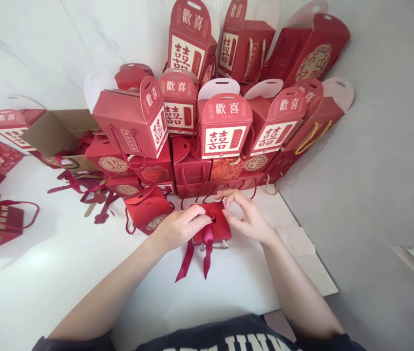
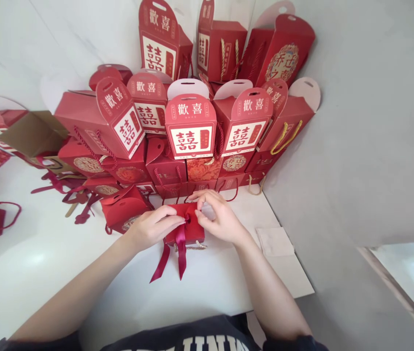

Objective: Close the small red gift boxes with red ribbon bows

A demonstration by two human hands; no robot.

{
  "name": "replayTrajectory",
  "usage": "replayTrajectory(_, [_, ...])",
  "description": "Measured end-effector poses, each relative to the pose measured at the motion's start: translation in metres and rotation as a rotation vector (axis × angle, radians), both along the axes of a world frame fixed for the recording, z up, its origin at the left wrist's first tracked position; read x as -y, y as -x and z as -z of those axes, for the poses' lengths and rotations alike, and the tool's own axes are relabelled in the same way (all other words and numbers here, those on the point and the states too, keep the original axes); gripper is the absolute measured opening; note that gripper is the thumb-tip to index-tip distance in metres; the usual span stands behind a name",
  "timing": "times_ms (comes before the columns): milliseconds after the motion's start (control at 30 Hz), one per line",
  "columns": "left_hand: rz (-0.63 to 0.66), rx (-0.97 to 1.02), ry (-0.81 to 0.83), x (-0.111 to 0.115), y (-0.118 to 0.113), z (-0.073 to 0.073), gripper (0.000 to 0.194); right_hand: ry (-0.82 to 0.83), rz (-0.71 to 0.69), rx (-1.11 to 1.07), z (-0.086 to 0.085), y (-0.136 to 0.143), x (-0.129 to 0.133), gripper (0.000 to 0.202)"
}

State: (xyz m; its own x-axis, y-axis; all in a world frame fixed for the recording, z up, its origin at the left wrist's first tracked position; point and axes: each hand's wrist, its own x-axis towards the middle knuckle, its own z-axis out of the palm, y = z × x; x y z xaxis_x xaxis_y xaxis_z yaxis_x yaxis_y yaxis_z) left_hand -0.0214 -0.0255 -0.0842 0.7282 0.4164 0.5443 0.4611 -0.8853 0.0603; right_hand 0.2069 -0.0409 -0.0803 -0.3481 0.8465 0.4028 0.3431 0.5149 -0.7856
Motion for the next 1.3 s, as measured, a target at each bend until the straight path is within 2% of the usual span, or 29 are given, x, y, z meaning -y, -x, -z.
replayTrajectory(133, [-0.006, 0.007, -0.016, 0.000, -0.001, 0.000, 0.015, 0.026, -0.057, 0.053, 0.004, 0.003, 0.000, 0.026])
replayTrajectory(233, [0.003, 0.016, -0.017, -0.001, -0.001, 0.001, 0.014, -0.089, 0.042, 0.030, 0.005, 0.005, 0.000, 0.013])
replayTrajectory(333, [0.013, 0.021, -0.010, -0.002, 0.000, 0.002, 0.014, -0.122, 0.109, -0.035, 0.003, 0.004, 0.000, 0.012])
replayTrajectory(500, [0.004, 0.007, 0.002, 0.000, 0.000, 0.002, 0.014, -0.028, -0.025, 0.116, 0.004, 0.001, 0.001, 0.038])
replayTrajectory(667, [0.004, 0.013, 0.002, -0.001, 0.000, 0.002, 0.015, -0.093, 0.071, 0.060, 0.006, 0.001, 0.000, 0.027])
replayTrajectory(767, [0.006, 0.006, 0.016, -0.001, 0.000, 0.002, 0.015, -0.106, 0.046, 0.116, 0.006, 0.004, 0.000, 0.028])
replayTrajectory(867, [0.004, -0.001, 0.010, -0.001, -0.001, 0.001, 0.015, -0.138, 0.037, 0.149, 0.009, 0.012, -0.001, 0.016])
replayTrajectory(1000, [0.003, 0.004, -0.012, -0.001, -0.001, 0.000, 0.016, -0.345, 0.274, 0.113, 0.013, 0.010, -0.004, 0.016])
replayTrajectory(1100, [-0.007, 0.007, -0.004, 0.000, -0.001, 0.000, 0.016, -0.454, 0.495, 0.192, 0.008, -0.013, -0.004, 0.020])
replayTrajectory(1167, [-0.006, 0.006, 0.006, 0.000, -0.001, -0.001, 0.016, -0.360, 0.539, 0.310, 0.002, -0.034, -0.002, 0.021])
replayTrajectory(1200, [-0.004, 0.004, 0.013, 0.000, -0.001, -0.001, 0.016, -0.266, 0.496, 0.375, -0.002, -0.044, -0.001, 0.022])
replayTrajectory(1300, [0.007, -0.007, 0.048, -0.001, -0.001, -0.002, 0.016, 0.082, 0.192, 0.442, -0.007, -0.060, 0.001, 0.027])
